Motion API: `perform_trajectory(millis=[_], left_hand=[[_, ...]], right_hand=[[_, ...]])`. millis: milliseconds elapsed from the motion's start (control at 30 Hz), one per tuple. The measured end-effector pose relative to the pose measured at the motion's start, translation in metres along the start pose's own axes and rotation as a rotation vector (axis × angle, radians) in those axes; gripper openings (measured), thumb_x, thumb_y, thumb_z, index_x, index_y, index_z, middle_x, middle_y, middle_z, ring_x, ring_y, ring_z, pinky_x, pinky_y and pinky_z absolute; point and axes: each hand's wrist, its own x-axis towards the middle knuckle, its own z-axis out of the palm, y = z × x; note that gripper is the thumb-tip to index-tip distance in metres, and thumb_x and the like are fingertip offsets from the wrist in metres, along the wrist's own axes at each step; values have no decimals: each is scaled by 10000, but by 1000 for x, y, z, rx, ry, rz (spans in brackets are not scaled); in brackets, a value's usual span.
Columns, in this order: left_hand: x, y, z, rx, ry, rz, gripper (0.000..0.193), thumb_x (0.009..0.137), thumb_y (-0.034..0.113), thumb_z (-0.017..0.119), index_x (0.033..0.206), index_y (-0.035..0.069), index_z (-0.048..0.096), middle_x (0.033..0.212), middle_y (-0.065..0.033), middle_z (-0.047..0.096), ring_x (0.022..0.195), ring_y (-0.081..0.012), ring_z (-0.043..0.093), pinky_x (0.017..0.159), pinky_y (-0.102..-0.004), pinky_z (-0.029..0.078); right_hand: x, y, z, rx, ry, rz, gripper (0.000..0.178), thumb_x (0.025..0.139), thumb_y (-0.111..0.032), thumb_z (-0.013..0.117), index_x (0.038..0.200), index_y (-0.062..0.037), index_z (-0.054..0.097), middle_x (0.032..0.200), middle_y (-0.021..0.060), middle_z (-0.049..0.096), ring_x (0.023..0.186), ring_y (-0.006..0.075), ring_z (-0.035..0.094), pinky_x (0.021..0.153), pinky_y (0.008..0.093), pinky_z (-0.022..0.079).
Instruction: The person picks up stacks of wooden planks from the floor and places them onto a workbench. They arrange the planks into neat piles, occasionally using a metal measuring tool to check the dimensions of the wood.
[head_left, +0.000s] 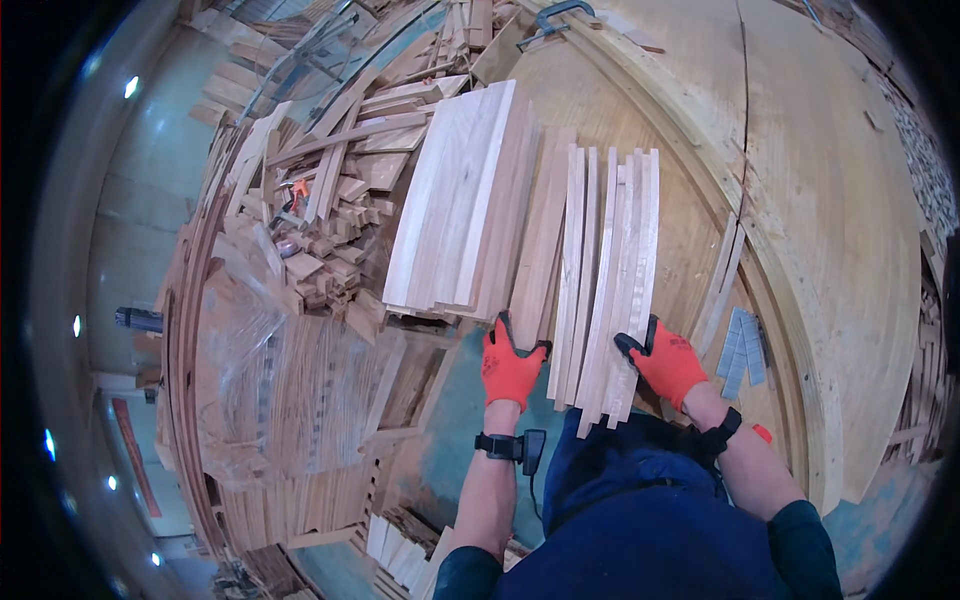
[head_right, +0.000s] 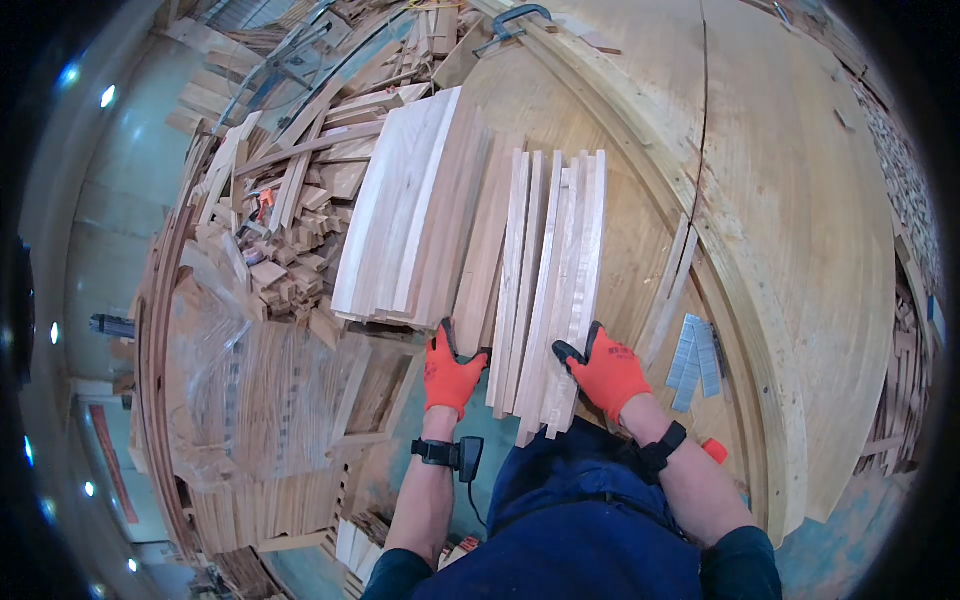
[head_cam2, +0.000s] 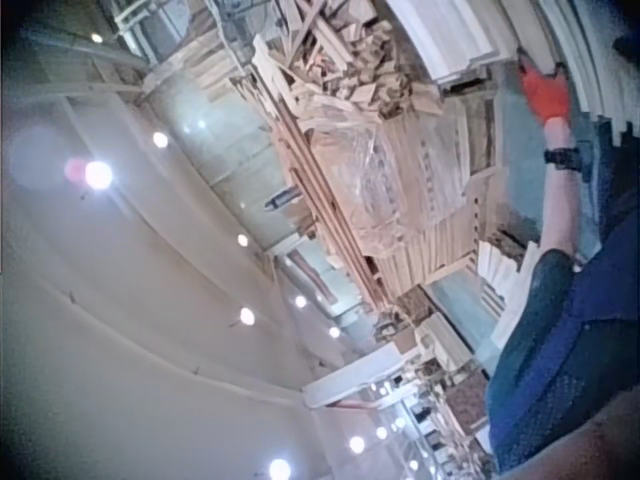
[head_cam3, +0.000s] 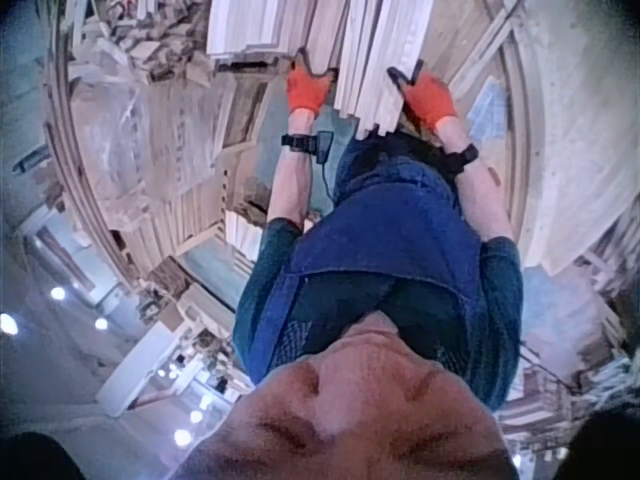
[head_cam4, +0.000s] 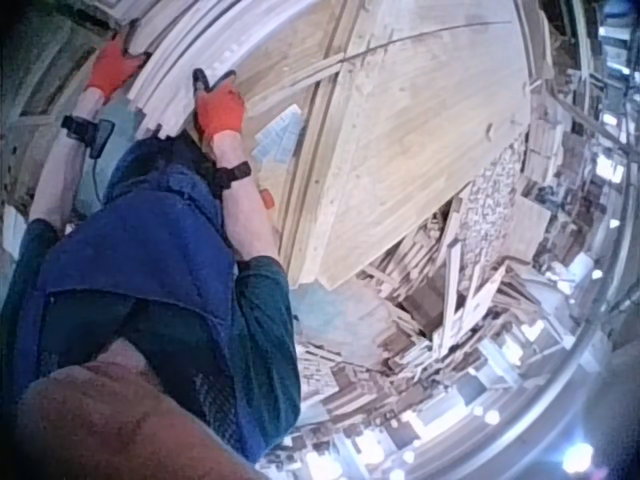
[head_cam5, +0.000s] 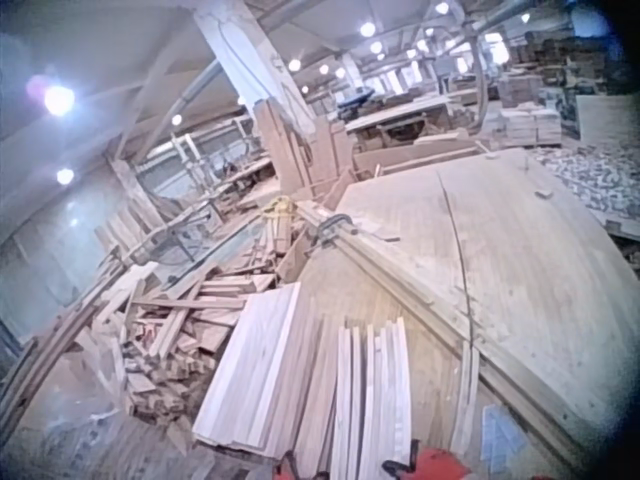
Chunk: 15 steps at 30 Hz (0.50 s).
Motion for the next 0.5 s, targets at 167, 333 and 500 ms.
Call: perform_trajectory(millis=[167,333,500], left_hand=[[4,-11,2,-115,51,71,730,794,241,766,1434,45,473,1241,-238,607,1182,-377,574,997,-421,465],[-3,-40,-13,-1019,-191,-155,394,957,211,640,1284,-6,608,1008,-127,683,844,-236,691,729,-333,540],[-29,-41,-27,-1183,-282,-181,488,1010,276,583,1401,-6,509,1106,-138,670,824,-214,676,678,-321,529]], right_hand=[[-5,-14,-10,-6,-30,6,680,911,-458,623,1310,72,475,1152,304,647,1082,429,627,941,466,489],[-2,-3,-2,13,-14,-3,689,912,-434,625,1340,79,454,1167,301,644,1097,422,624,951,459,488],[-5,-11,-9,-27,-47,29,683,912,-415,621,1339,90,450,1171,303,642,1103,422,622,958,456,487]])
